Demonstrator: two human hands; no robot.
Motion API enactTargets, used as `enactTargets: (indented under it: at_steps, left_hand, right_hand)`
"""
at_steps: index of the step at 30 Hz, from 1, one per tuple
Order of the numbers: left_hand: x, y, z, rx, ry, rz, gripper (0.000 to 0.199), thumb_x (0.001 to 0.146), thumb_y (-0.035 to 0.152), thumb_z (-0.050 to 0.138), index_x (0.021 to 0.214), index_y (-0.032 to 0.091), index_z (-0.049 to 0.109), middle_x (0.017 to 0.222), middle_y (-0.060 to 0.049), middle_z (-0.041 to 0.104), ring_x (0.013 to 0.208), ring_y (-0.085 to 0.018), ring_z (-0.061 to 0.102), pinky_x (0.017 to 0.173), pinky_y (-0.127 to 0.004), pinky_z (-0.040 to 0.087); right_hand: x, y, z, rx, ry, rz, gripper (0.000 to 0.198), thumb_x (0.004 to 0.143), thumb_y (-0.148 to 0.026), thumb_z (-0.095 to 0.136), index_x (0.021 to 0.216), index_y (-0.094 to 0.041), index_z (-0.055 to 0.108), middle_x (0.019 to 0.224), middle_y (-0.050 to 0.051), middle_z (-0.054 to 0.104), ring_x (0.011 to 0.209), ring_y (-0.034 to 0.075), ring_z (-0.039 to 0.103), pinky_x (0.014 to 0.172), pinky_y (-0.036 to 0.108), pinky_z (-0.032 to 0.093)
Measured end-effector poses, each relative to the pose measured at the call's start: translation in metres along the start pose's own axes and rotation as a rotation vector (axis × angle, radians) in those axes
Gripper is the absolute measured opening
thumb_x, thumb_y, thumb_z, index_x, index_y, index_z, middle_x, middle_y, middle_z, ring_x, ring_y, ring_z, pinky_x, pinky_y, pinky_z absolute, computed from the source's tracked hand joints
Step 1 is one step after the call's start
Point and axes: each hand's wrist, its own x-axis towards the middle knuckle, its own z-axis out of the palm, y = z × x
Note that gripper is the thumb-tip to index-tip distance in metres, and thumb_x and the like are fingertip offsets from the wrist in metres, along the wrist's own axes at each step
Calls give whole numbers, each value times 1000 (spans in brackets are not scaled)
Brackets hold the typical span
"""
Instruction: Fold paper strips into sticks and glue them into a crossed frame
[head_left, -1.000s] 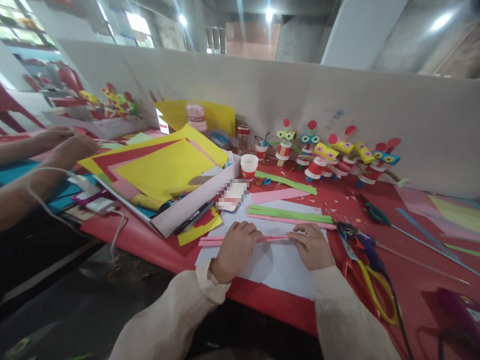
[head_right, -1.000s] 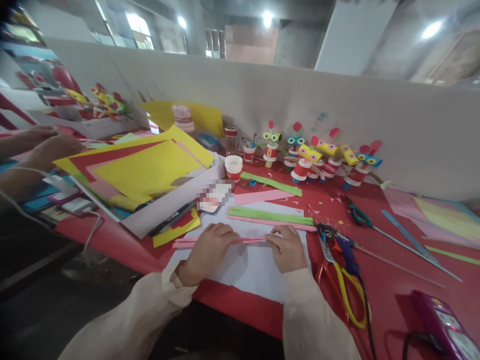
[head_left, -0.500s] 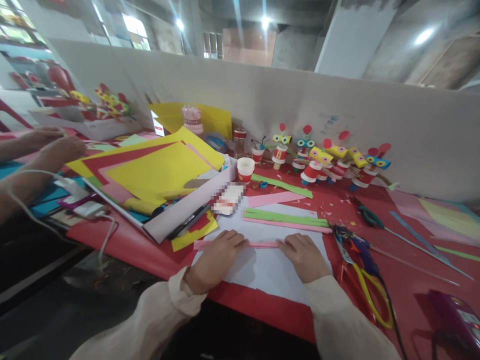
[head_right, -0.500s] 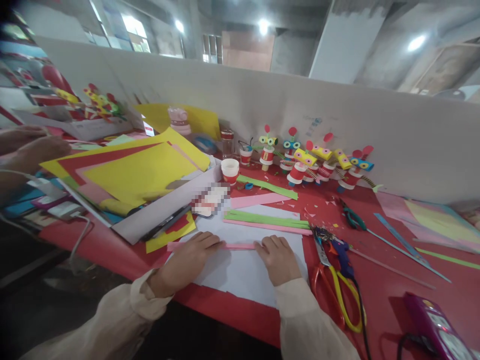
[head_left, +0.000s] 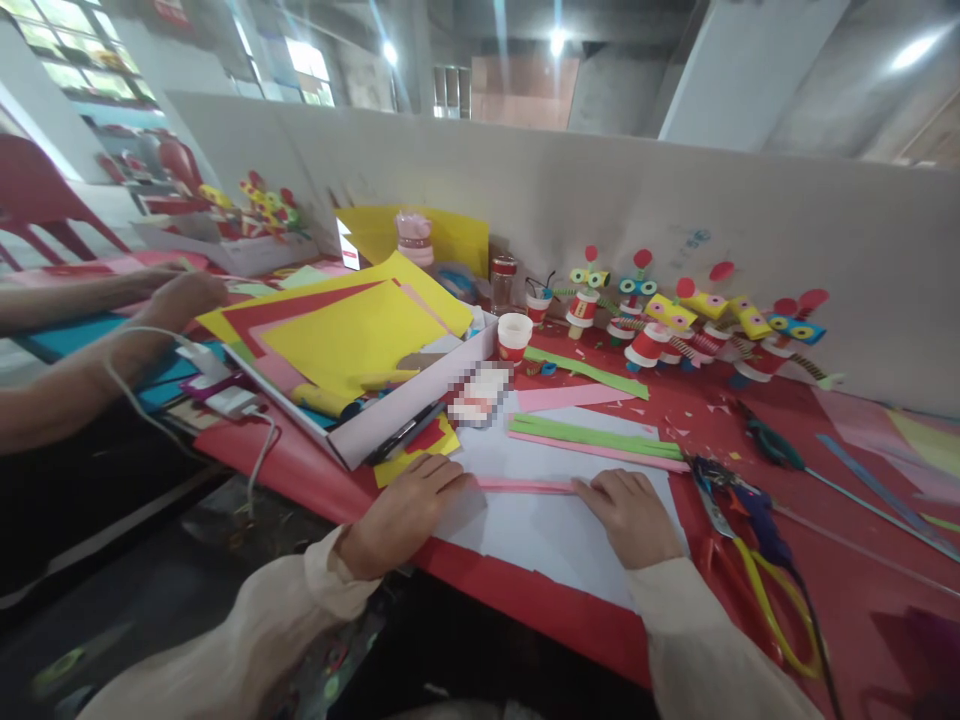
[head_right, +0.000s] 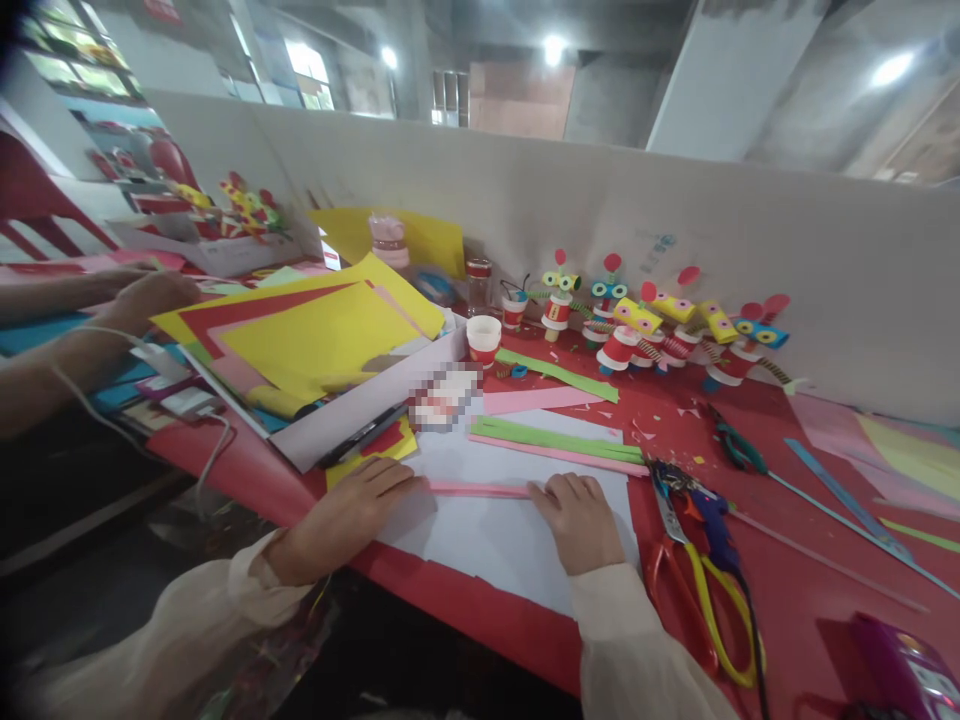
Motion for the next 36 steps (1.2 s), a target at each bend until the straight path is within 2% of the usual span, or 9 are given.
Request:
enactTargets:
  at_steps: [8,14,18,20,22,26,30,33,36]
  left_hand:
    - [-7,-1,2,17,-1,75,35,85,4,47,116,18,56,104,-6,63,97,-21,54,90,-36,41]
    - [-14,0,-5,-25,-31,120,28,85,6,45,104,18,62,95,-7,64,89,-19,54,87,-35,41]
    - [14,25,-21,-19,-113,10,17,80,8,50,75,17,64,78,-6,62,82,-22,53,78,-38,40]
    - [37,47,-22,-78,-79,1,13,81,14,52,81,18,64,86,-5,62,87,-23,53,75,-39,40]
    - [60,66,-15,-130,-19,-18,19,84,16,50,98,19,62,98,-5,61,87,-22,53,72,-37,41]
    - [89,86,12,-146,-34,13,18,88,16,45,88,18,63,89,-6,60,84,-21,54,70,-36,41]
    - [98,86,31,-117,11,46,17,88,14,46,92,16,62,90,-5,60,85,-20,54,76,-34,42]
    - [100,85,35,-138,26,59,17,88,12,47,94,15,62,90,-5,61,84,-19,54,78,-33,42]
    - [96,84,33,-156,53,26,17,89,15,46,93,16,63,88,-5,62,83,-20,54,76,-35,41]
  right_hand:
    - [-2,-3,0,-57,24,14,34,81,-2,49,104,-19,67,79,7,59,75,19,47,66,33,33]
    - [-1,-8,-1,-29,51,61,33,82,-1,46,100,-19,68,79,6,61,73,18,47,68,33,34]
    - [1,-10,-1,-47,57,69,33,80,0,47,97,-19,68,77,6,60,73,18,46,66,33,33]
    - [0,-10,1,-59,63,58,32,80,0,48,96,-19,68,76,5,60,72,18,46,66,32,32]
    - [-2,-8,4,-67,76,64,32,80,0,50,96,-21,68,75,4,59,71,17,46,65,32,32]
    - [-5,-3,8,-58,118,160,30,78,-2,54,92,-23,69,75,4,60,71,17,47,66,31,31]
    - [1,-5,4,-15,113,285,23,79,-7,58,88,-23,71,83,5,64,81,18,50,70,31,32]
    - [11,-10,2,76,86,271,21,81,-11,57,93,-23,70,89,4,67,89,18,51,76,31,33]
    - [17,-13,2,139,64,255,19,82,-10,55,88,-22,70,82,3,68,83,17,52,74,31,33]
